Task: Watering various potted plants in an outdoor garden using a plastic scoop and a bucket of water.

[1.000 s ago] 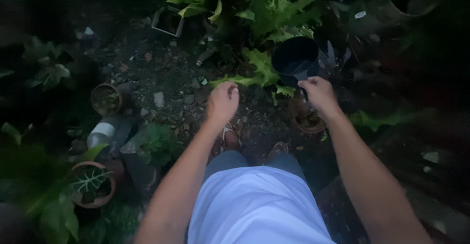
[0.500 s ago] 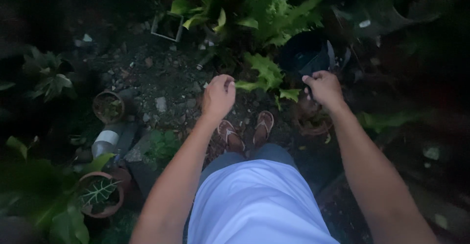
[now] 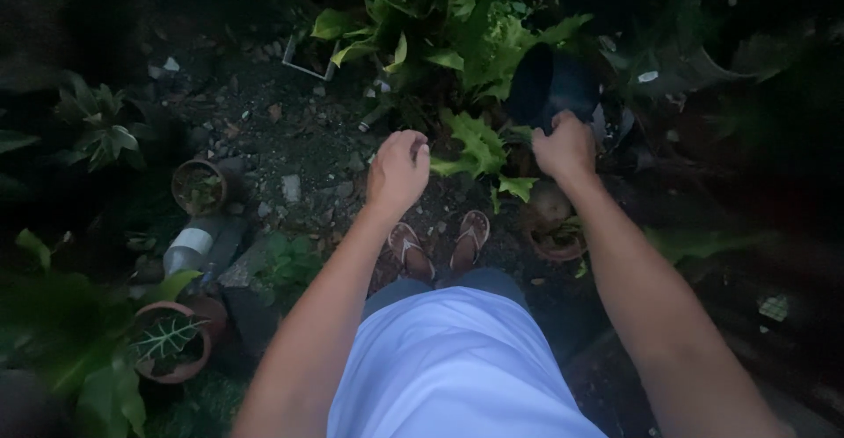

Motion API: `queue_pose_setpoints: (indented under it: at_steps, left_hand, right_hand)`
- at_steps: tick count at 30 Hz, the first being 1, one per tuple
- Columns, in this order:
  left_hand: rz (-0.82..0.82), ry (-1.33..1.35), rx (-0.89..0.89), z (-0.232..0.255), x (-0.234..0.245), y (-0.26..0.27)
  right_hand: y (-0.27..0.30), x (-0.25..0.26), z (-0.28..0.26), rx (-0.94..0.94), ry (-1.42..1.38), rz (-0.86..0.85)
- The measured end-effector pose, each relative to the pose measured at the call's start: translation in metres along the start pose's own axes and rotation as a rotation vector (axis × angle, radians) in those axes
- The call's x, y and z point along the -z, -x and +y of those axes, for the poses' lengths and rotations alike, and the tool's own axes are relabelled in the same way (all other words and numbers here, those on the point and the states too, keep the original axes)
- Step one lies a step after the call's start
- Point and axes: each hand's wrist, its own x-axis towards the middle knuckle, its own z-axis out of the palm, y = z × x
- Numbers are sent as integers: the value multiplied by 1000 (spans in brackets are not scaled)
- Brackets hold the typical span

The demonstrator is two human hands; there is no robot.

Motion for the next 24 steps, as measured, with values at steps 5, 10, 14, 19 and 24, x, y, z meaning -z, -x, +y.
queue_pose_setpoints:
  at_steps: [5,10,14,19,24]
  left_hand:
    - [-2,-40,7,1,-5,-1]
    - [3,-58,9,2,-7,-2]
    - [-42,-74,69,6,-4,-1]
    - [-44,-53,88,9,-6,-5]
    - [-70,-61,114,10,-9,-5]
  right_hand:
    - [-26,-15,15,116,-10,75]
    - [-13,13,-6,14,47,-35]
    - [-16,9,4,-24,-13,-71]
    - [-19,2,28,-20,-154,-93]
    - [-17,-6,37,24,-67,-51]
